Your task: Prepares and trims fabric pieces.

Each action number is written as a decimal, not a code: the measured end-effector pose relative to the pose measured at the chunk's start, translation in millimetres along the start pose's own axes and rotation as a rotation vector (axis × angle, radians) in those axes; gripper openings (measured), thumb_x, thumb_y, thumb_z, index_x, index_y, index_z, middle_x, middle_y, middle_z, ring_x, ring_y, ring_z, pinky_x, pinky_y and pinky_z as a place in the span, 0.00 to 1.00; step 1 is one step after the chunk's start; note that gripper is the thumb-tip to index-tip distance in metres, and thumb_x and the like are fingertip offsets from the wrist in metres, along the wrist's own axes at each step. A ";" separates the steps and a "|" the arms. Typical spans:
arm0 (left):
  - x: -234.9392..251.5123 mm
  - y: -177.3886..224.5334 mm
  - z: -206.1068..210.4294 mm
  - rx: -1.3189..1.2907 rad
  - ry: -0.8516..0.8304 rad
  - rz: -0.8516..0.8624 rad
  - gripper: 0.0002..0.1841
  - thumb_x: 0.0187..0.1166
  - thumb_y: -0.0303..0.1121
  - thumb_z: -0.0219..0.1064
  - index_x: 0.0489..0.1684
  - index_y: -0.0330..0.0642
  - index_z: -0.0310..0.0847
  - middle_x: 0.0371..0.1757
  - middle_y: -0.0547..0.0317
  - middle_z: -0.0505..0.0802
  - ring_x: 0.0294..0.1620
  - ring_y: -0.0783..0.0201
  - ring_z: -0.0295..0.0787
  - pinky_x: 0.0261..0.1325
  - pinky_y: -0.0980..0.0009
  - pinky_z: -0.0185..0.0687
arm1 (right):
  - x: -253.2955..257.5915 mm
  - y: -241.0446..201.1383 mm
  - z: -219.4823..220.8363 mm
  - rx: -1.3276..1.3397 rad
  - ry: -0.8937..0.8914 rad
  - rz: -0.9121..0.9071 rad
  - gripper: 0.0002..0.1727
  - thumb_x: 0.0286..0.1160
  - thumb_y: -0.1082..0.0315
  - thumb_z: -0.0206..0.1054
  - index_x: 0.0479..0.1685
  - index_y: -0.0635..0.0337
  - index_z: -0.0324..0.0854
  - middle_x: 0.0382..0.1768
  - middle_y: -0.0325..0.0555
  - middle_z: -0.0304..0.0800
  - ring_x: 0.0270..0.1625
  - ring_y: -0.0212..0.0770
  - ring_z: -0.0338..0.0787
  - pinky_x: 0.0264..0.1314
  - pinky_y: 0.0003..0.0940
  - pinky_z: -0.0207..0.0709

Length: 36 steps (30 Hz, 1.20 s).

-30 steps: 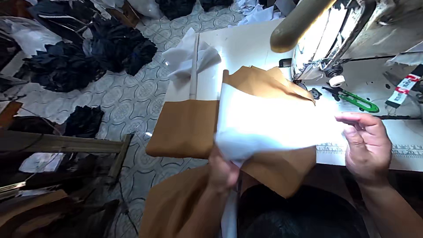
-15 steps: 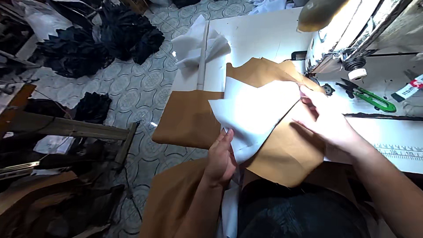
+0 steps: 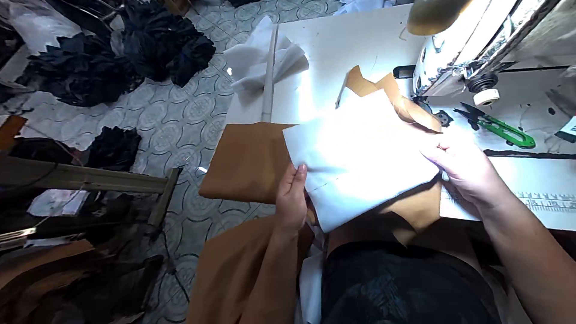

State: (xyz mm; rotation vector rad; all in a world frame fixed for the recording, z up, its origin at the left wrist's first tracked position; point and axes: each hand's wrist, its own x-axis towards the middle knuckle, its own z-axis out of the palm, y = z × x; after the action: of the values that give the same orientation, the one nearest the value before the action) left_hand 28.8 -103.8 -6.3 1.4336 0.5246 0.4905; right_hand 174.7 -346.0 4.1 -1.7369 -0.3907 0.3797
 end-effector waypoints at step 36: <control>-24.9 16.3 -19.4 -0.116 -0.403 0.059 0.27 0.68 0.14 0.70 0.64 0.43 0.68 0.48 0.68 0.96 0.50 0.72 0.95 0.58 0.73 0.91 | -9.6 15.1 0.0 -0.123 0.142 -0.200 0.10 0.81 0.72 0.62 0.29 0.50 0.77 0.22 0.22 0.75 0.23 0.12 0.74 0.28 0.08 0.69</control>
State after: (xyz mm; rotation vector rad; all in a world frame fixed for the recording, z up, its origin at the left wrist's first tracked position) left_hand -2.9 -102.4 9.8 1.3920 0.1293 0.2617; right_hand 167.0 -353.2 -10.3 -1.8129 -0.4878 0.0888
